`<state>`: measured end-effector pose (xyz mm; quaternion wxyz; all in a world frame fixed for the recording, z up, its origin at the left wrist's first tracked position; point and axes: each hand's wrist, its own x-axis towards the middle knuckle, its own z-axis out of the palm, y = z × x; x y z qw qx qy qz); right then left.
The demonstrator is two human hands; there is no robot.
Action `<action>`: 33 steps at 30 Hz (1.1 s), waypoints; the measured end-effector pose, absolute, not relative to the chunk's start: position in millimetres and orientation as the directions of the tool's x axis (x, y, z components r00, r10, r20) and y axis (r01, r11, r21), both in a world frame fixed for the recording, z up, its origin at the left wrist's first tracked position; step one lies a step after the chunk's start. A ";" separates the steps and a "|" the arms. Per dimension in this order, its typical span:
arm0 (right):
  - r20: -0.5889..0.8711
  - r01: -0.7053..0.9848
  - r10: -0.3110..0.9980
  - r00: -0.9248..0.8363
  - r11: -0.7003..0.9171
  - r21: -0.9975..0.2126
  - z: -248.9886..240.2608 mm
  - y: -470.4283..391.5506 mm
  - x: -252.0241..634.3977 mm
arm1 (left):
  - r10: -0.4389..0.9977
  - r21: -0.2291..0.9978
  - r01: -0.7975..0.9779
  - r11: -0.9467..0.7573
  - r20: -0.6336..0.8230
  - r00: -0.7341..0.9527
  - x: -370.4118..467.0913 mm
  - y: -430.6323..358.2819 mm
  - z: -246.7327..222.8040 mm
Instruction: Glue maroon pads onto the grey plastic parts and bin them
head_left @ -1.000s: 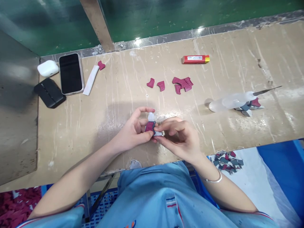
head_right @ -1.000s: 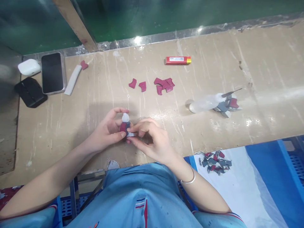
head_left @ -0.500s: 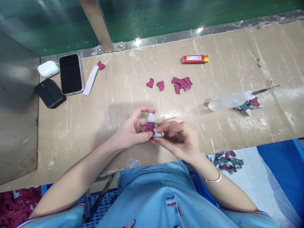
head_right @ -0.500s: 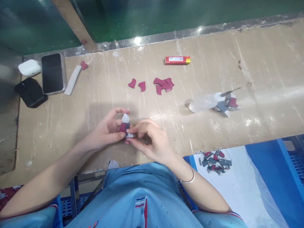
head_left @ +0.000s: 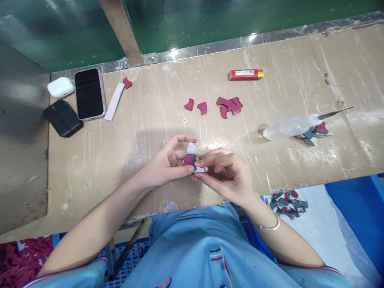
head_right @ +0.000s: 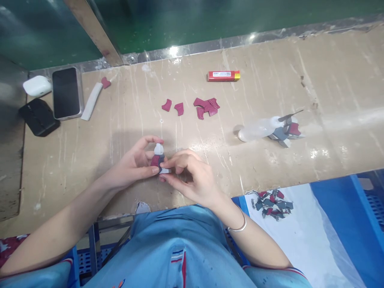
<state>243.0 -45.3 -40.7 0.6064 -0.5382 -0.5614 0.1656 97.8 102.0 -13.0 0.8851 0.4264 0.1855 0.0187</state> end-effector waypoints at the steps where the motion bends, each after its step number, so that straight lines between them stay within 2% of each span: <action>1: 0.505 0.410 0.805 0.311 0.366 -0.835 -40.2 -45.3 242.9 | 0.188 0.761 0.135 0.634 -0.321 0.928 98.1 102.0 -12.3; 9: 0.540 0.473 0.800 0.261 0.382 -0.794 -38.5 -45.1 243.3 | 0.209 0.772 0.155 0.616 -0.350 0.913 98.7 98.7 -9.2; 17: 0.547 0.464 0.778 0.310 0.378 -0.801 -41.8 -43.8 243.8 | 0.258 0.797 0.111 0.594 -0.319 0.912 99.7 94.8 -8.8; 25: 0.559 0.484 0.756 0.340 0.368 -0.794 -41.7 -43.5 245.9 | 0.304 0.803 0.142 0.579 -0.373 0.877 95.8 97.2 -14.0; 29: 0.520 0.366 0.750 0.408 0.387 -0.846 -42.7 -42.5 244.8 | 0.392 0.896 0.127 0.425 -0.308 0.867 95.3 96.5 -13.4; 33: 0.374 0.173 0.774 0.511 0.333 -0.927 -45.5 -41.3 243.0 | 0.450 0.953 0.117 0.278 -0.237 0.861 95.2 94.2 -8.3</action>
